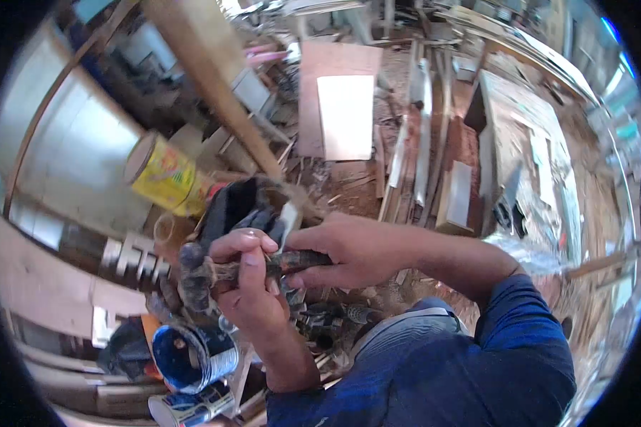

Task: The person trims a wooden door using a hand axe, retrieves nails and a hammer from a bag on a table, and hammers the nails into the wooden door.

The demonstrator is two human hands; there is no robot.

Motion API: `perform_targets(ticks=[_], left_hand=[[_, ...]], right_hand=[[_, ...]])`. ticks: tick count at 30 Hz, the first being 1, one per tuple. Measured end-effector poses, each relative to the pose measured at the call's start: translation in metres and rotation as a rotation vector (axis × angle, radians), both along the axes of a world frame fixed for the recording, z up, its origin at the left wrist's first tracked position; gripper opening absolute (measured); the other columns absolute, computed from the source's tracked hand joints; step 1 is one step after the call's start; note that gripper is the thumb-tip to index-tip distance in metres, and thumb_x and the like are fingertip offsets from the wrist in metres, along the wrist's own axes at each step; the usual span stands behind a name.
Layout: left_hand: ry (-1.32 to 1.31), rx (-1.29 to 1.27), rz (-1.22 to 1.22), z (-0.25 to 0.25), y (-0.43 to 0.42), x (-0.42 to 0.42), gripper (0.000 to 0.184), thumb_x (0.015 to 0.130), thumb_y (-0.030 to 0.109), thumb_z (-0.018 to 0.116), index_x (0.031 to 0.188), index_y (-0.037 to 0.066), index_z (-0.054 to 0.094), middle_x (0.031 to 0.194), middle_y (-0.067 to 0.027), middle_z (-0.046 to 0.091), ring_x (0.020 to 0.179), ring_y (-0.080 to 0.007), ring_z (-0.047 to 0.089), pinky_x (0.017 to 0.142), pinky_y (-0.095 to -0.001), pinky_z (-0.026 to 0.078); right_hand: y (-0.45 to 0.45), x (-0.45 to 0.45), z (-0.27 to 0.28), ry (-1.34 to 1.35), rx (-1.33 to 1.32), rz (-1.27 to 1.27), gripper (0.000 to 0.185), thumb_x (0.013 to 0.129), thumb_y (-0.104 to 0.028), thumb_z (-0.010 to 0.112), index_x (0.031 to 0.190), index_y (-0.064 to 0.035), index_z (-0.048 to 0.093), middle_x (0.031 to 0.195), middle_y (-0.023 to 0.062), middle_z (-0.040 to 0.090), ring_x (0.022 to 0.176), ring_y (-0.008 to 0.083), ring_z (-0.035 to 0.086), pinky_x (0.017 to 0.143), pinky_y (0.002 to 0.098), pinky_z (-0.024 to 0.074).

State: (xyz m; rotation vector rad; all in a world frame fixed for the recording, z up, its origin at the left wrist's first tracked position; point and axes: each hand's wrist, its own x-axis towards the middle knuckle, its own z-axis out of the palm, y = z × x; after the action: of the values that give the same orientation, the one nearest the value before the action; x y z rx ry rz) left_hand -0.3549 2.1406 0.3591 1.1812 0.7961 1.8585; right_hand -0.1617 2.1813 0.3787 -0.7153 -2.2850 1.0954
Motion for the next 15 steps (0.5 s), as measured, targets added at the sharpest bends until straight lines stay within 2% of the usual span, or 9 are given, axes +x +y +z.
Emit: perform_targets(ticks=[2, 3, 5, 8, 9, 12, 13, 15], left_hand=[[0.1, -0.071, -0.078, -0.013, -0.004, 0.036, 0.026, 0.102, 0.011, 0.068, 0.125, 0.0, 0.072, 0.114, -0.0135, 0.071, 0.065, -0.0035, 0.043, 0.056, -0.0191, 0.036], [0.131, -0.099, -0.136, -0.018, -0.008, 0.056, 0.031, 0.103, 0.015, 0.068, 0.128, -0.001, 0.071, 0.117, -0.0144, 0.072, 0.066, -0.0037, 0.043, 0.058, -0.0201, 0.036], [0.255, -0.084, -0.316, -0.03, -0.016, 0.093, 0.062, 0.101, 0.042, 0.072, 0.138, -0.008, 0.068, 0.132, -0.0178, 0.071, 0.077, -0.0084, 0.051, 0.074, -0.0248, 0.045], [0.203, 0.041, -0.5, -0.061, -0.032, 0.177, 0.089, 0.097, 0.064, 0.072, 0.145, -0.01, 0.063, 0.138, -0.0189, 0.067, 0.095, -0.0158, 0.06, 0.09, -0.0313, 0.05], [0.287, 0.051, -0.588, -0.072, -0.04, 0.201, 0.105, 0.095, 0.079, 0.068, 0.148, -0.012, 0.06, 0.141, -0.0194, 0.065, 0.114, -0.0223, 0.063, 0.104, -0.0371, 0.049], [0.323, 0.02, -0.734, -0.103, -0.075, 0.283, 0.105, 0.092, 0.078, 0.074, 0.148, -0.01, 0.061, 0.133, -0.0173, 0.07, 0.111, -0.0222, 0.066, 0.097, -0.0383, 0.053], [0.375, 0.058, -0.74, -0.123, -0.086, 0.312, 0.092, 0.1, 0.073, 0.069, 0.14, -0.009, 0.066, 0.131, -0.0175, 0.071, 0.111, -0.0233, 0.068, 0.096, -0.0393, 0.055], [0.433, 0.014, -0.813, -0.155, -0.114, 0.38, 0.074, 0.105, 0.06, 0.069, 0.135, -0.008, 0.069, 0.124, -0.0163, 0.074, 0.106, -0.0222, 0.07, 0.094, -0.0369, 0.056]], right_hand=[[-0.023, 0.04, -0.022, 0.125, -0.058, -0.092, 0.041, 0.104, -0.04, 0.077, 0.115, -0.0019, 0.069, 0.086, 0.0213, 0.073, 0.081, 0.0433, 0.073, 0.074, 0.0531, 0.0536], [-0.037, 0.062, -0.03, 0.143, -0.124, -0.135, 0.04, 0.104, -0.04, 0.077, 0.114, -0.0017, 0.069, 0.085, 0.021, 0.073, 0.079, 0.0408, 0.073, 0.074, 0.0519, 0.0535], [-0.07, 0.108, -0.044, 0.186, -0.255, -0.221, 0.039, 0.104, -0.039, 0.077, 0.111, -0.0014, 0.07, 0.083, 0.0205, 0.072, 0.076, 0.0356, 0.073, 0.072, 0.0496, 0.0534], [-0.131, 0.184, -0.077, 0.339, -0.262, -0.405, 0.032, 0.106, -0.032, 0.078, 0.115, -0.0026, 0.07, 0.082, 0.0174, 0.07, 0.072, 0.0227, 0.067, 0.069, 0.0428, 0.0513], [-0.152, 0.214, -0.082, 0.277, -0.242, -0.481, 0.033, 0.106, -0.033, 0.078, 0.115, -0.0028, 0.07, 0.083, 0.0177, 0.07, 0.073, 0.0244, 0.067, 0.071, 0.0435, 0.052], [-0.232, 0.3, -0.088, 0.112, -0.265, -0.754, 0.037, 0.106, -0.036, 0.076, 0.115, -0.0004, 0.07, 0.085, 0.0214, 0.073, 0.075, 0.0339, 0.074, 0.074, 0.0458, 0.056], [-0.263, 0.329, -0.094, 0.167, -0.269, -0.828, 0.037, 0.106, -0.036, 0.074, 0.116, -0.0009, 0.068, 0.088, 0.0231, 0.074, 0.081, 0.0413, 0.076, 0.076, 0.0494, 0.0568], [-0.326, 0.385, -0.108, 0.205, -0.267, -0.958, 0.037, 0.106, -0.035, 0.073, 0.119, -0.0009, 0.068, 0.091, 0.0251, 0.075, 0.088, 0.0449, 0.076, 0.079, 0.0524, 0.0565]])
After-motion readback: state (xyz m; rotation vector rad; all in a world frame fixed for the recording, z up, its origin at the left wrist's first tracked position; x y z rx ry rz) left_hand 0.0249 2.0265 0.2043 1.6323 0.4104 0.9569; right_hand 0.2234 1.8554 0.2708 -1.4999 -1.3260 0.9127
